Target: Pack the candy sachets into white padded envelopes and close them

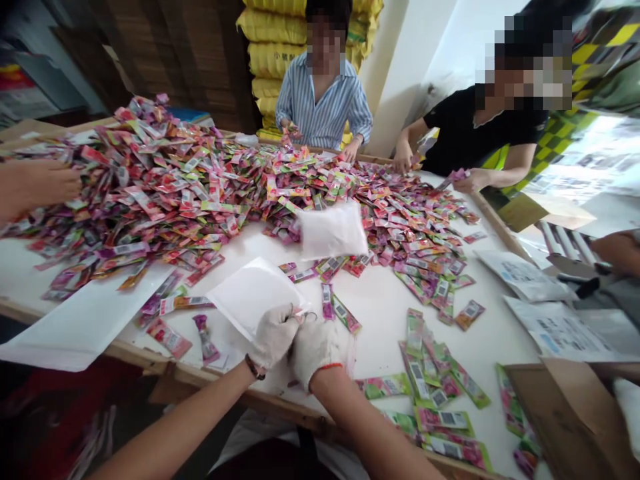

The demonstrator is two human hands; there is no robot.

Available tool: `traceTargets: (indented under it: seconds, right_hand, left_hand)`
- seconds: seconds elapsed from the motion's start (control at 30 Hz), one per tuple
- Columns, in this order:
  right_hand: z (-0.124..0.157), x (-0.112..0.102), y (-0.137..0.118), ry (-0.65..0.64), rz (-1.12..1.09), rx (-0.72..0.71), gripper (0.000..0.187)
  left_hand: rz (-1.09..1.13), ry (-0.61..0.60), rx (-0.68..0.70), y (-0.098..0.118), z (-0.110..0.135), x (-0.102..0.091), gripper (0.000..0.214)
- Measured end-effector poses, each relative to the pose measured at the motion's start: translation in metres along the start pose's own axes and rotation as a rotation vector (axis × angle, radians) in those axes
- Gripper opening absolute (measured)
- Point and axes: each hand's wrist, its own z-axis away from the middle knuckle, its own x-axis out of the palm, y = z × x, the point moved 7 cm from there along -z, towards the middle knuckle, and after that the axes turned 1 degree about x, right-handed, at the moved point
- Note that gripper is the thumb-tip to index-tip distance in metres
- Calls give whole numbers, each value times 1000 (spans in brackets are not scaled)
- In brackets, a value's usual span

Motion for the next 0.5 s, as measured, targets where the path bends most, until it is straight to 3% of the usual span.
traceTargets:
  seconds: [0.17,0.3,0.37,0.5]
  right_hand:
    - [0,7,14,35,-112,-138,43]
    - [16,14,26,203,-284,-198,64]
    - [21,17,22,252,-239,-192,54]
    - [8,20,18,179,-158,-104,27]
  left_hand:
    - [-348,62,131,0,4,8,22]
    - [-424,22,67,-11,-2,11,22]
    - [-397,18,38,-10,-3,9,20]
    - [-458,-11,126,8,9,7,17]
